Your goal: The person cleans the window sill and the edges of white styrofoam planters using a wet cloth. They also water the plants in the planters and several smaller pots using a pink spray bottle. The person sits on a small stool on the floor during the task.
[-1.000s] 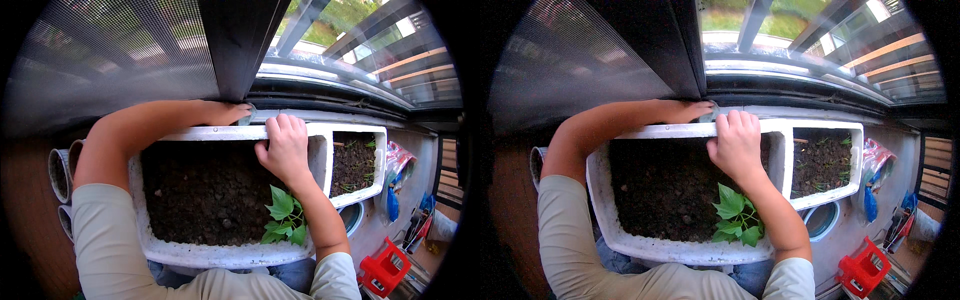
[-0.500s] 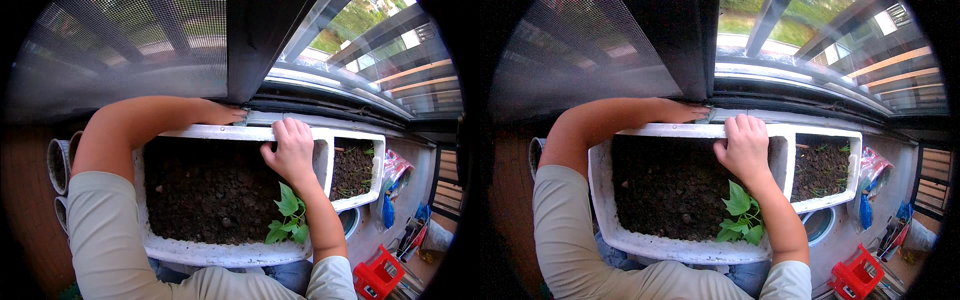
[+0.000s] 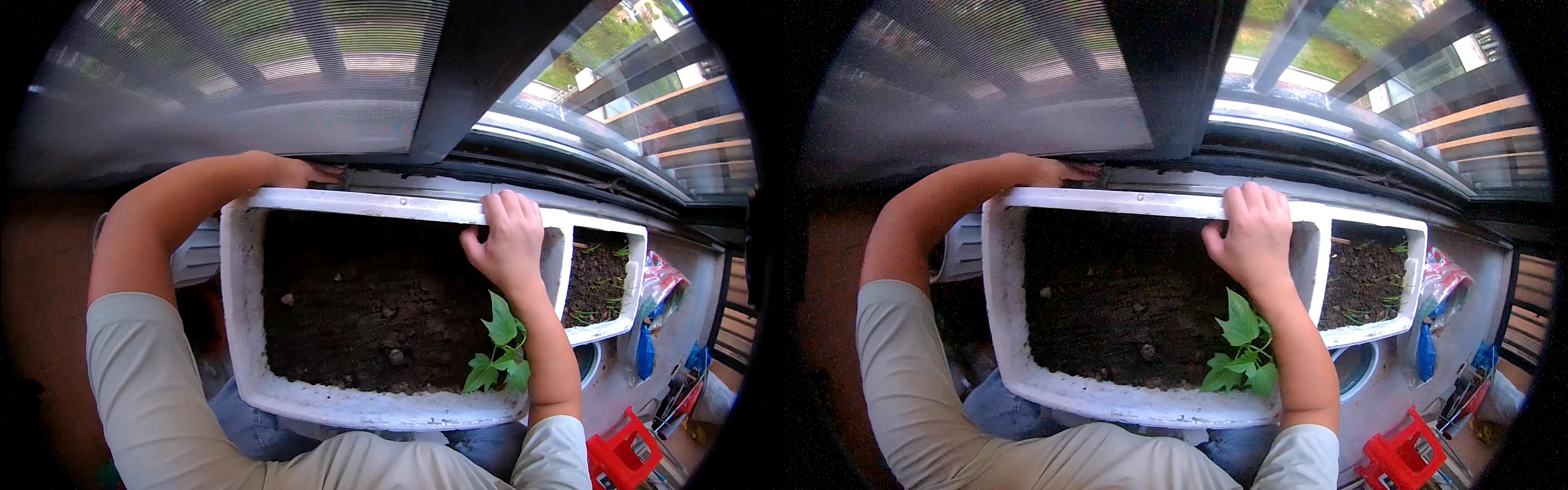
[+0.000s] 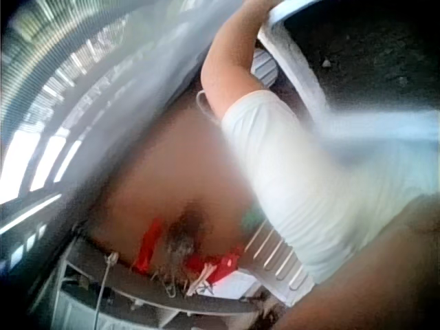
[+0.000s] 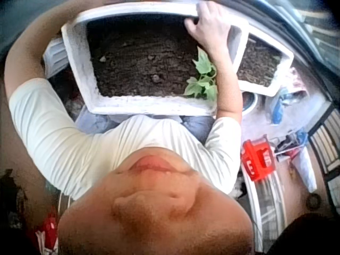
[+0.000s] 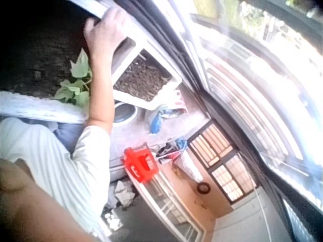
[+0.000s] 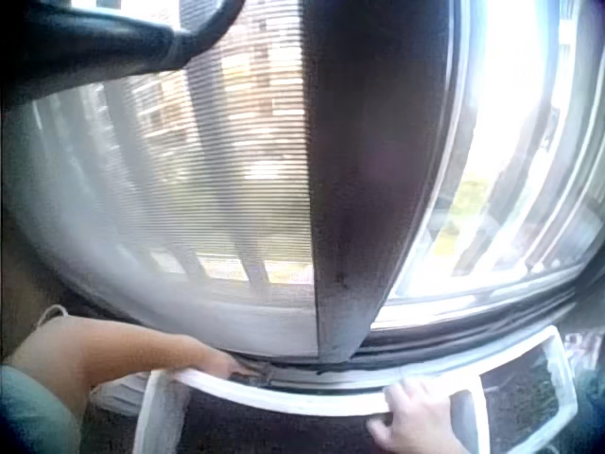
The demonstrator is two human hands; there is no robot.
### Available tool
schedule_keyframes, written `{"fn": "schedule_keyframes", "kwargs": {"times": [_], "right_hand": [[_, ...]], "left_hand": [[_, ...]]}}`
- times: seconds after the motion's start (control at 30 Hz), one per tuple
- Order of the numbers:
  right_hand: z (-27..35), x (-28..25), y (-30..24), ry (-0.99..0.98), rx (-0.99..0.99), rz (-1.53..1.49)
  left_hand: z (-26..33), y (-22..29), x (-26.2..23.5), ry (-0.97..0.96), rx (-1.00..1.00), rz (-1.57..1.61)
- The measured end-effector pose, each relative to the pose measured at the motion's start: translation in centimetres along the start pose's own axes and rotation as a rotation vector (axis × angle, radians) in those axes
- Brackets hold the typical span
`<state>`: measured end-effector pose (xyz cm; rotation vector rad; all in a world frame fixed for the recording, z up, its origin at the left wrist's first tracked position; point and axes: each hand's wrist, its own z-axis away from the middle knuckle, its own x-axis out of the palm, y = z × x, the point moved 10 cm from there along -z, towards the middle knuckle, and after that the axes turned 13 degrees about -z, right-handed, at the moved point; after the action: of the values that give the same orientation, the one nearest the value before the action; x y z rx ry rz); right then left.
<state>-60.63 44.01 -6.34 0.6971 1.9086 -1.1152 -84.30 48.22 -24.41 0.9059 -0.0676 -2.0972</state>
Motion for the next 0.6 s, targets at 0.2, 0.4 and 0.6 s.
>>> {"fn": "schedule_keyframes", "kwargs": {"times": [0.2, 0.4, 0.6], "right_hand": [[0.1, 0.3, -0.8, 0.042, -0.032, 0.01], [-0.5, -0.1, -1.2, -0.02, 0.011, 0.064], [-4.8, 4.8, -14.5, -0.267, -0.242, -0.064]], "left_hand": [[4.0, -2.8, 2.1, -0.05, -0.152, 0.147], [6.7, -5.3, 3.7, 0.036, -0.147, 0.383], [7.9, -7.3, 5.9, 0.664, -0.004, 0.504]]}}
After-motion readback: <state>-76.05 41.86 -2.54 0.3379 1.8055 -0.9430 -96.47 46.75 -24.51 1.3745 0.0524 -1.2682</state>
